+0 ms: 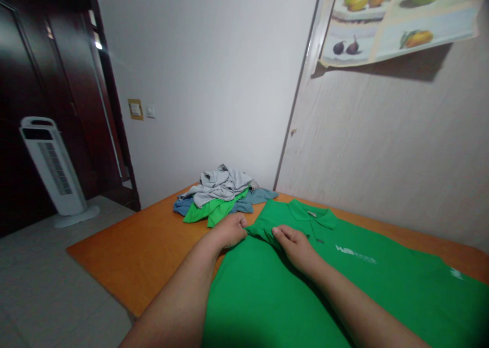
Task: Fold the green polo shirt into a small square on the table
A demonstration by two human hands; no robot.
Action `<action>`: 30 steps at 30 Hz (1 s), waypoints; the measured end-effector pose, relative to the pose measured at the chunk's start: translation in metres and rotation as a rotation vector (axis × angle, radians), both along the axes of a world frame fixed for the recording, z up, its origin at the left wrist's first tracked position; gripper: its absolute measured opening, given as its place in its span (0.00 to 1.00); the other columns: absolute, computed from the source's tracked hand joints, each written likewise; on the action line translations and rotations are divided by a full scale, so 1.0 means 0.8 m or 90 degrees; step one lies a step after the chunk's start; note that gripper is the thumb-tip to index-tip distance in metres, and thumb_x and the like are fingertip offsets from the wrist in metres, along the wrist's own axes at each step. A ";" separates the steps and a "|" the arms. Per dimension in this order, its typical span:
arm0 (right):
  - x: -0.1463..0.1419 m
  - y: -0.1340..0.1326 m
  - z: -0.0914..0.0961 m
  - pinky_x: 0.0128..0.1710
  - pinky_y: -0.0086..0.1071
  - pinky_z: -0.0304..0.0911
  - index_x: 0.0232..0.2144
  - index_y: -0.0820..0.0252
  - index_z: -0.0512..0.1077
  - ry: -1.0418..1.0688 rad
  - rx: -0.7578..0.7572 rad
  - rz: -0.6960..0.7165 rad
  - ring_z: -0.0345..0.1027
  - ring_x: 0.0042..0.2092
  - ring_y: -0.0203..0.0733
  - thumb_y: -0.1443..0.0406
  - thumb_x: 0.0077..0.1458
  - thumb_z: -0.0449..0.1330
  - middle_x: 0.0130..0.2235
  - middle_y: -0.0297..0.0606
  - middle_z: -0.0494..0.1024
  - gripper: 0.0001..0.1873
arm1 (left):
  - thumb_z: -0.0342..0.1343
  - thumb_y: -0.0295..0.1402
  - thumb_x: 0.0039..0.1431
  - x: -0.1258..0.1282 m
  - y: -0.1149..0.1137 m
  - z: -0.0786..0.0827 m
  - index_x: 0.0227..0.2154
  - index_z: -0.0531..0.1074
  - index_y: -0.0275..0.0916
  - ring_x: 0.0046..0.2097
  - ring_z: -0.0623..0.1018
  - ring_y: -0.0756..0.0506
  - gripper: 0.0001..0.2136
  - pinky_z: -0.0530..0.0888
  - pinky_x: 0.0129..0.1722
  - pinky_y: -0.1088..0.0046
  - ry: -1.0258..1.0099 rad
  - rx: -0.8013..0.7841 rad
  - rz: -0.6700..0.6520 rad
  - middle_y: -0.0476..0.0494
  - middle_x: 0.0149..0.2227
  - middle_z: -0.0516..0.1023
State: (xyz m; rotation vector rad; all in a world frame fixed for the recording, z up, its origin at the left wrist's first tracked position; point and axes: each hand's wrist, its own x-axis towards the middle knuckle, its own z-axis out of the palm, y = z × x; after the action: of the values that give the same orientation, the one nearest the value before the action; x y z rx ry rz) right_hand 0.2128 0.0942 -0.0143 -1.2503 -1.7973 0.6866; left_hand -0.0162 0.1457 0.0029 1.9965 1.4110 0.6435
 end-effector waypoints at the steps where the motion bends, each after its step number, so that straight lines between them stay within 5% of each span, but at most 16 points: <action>1: 0.000 -0.003 0.001 0.33 0.32 0.58 0.30 0.57 0.69 -0.015 -0.001 0.014 0.63 0.32 0.39 0.45 0.61 0.51 0.27 0.31 0.68 0.23 | 0.55 0.24 0.45 0.000 0.002 -0.001 0.29 0.68 0.39 0.27 0.69 0.50 0.06 0.57 0.23 0.77 0.012 0.011 0.006 0.54 0.24 0.69; 6: -0.001 -0.012 0.001 0.46 0.39 0.63 0.57 0.56 0.66 -0.192 0.063 0.032 0.70 0.47 0.49 0.48 0.51 0.65 0.49 0.43 0.76 0.35 | 0.55 0.27 0.48 -0.002 0.004 0.003 0.28 0.69 0.39 0.31 0.71 0.48 0.03 0.58 0.25 0.76 0.069 0.061 0.028 0.51 0.28 0.72; 11: 0.000 -0.006 -0.003 0.41 0.35 0.61 0.38 0.55 0.73 -0.256 0.129 0.014 0.70 0.39 0.44 0.56 0.62 0.54 0.36 0.38 0.77 0.13 | 0.55 0.26 0.48 -0.003 -0.004 0.009 0.28 0.70 0.41 0.33 0.73 0.46 0.04 0.59 0.27 0.75 0.130 0.079 0.034 0.50 0.29 0.74; 17: 0.004 0.003 -0.007 0.32 0.31 0.57 0.26 0.55 0.66 -0.123 0.109 -0.003 0.64 0.31 0.39 0.51 0.64 0.49 0.26 0.31 0.70 0.20 | 0.55 0.23 0.44 -0.003 -0.014 0.017 0.29 0.70 0.42 0.34 0.73 0.45 0.09 0.60 0.32 0.73 0.183 0.088 0.028 0.51 0.29 0.74; 25: 0.005 0.006 -0.008 0.32 0.31 0.57 0.27 0.56 0.68 -0.054 0.099 -0.025 0.63 0.31 0.39 0.50 0.63 0.51 0.26 0.31 0.69 0.20 | 0.59 0.32 0.49 0.000 -0.015 0.018 0.31 0.71 0.42 0.36 0.73 0.45 0.06 0.60 0.30 0.74 0.157 0.111 -0.013 0.51 0.32 0.75; 30: 0.003 0.003 -0.005 0.33 0.32 0.58 0.28 0.56 0.70 -0.049 0.111 -0.014 0.64 0.32 0.40 0.50 0.63 0.51 0.28 0.32 0.71 0.20 | 0.56 0.26 0.50 0.006 -0.014 0.016 0.29 0.70 0.41 0.36 0.73 0.45 0.04 0.59 0.31 0.73 0.159 0.143 -0.018 0.50 0.31 0.75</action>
State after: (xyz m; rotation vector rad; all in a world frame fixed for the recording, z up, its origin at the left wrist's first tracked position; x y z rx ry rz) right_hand 0.2149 0.0969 -0.0182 -1.1924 -1.8607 0.4642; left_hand -0.0117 0.1347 0.0159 2.3368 1.5063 0.5768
